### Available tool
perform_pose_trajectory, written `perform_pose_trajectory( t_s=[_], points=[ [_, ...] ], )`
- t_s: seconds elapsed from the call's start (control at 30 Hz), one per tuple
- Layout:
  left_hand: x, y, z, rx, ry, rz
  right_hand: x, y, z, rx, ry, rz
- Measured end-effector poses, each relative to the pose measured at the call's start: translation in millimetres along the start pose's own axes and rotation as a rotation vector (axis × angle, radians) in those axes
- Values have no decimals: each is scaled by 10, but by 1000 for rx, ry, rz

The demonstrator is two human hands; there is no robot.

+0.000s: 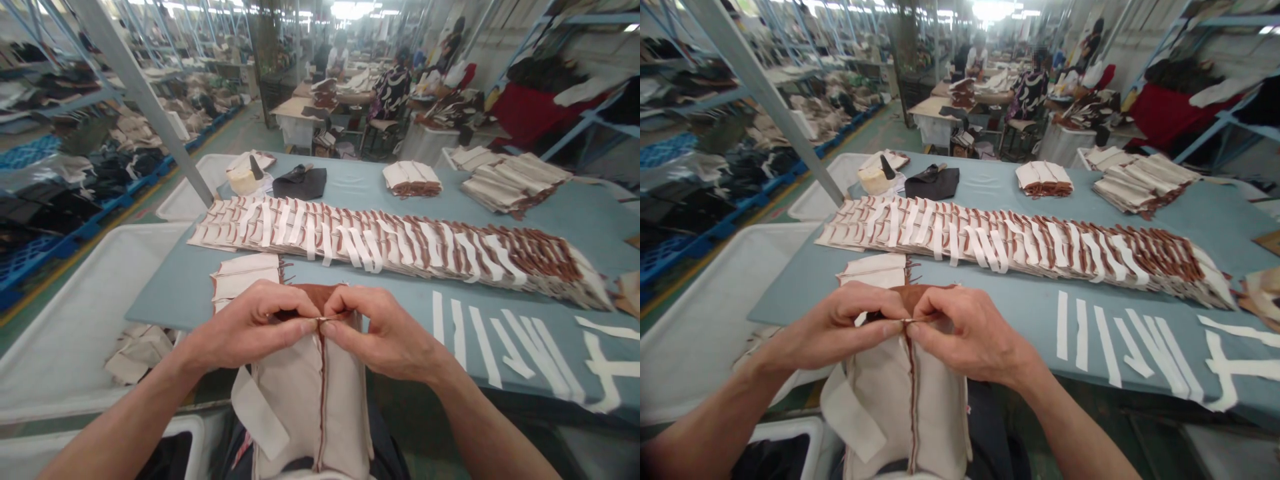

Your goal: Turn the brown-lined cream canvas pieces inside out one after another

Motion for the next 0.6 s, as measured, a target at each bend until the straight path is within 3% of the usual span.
perform_pose_trajectory(
  t_s=[0.13, 0.3, 0.6],
  points=[
    [40, 25, -37, 40, 138, -15, -38, 10, 7, 42, -88, -17],
    [-58, 92, -45, 95, 341, 38, -57, 40, 35, 83, -215, 18],
    [-120, 129, 9, 133, 381, 100, 26, 142, 85, 164, -459, 44]
  ],
)
Point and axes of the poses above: each hand's wrist, its own y-axis towards the middle knuckle, its own z-axis out of the palm, x = y × z, the point moved 5 cm from there along y, towards the middle knuckle, and after that the axes turned 15 degrees about -x, right-handed, at the moved point
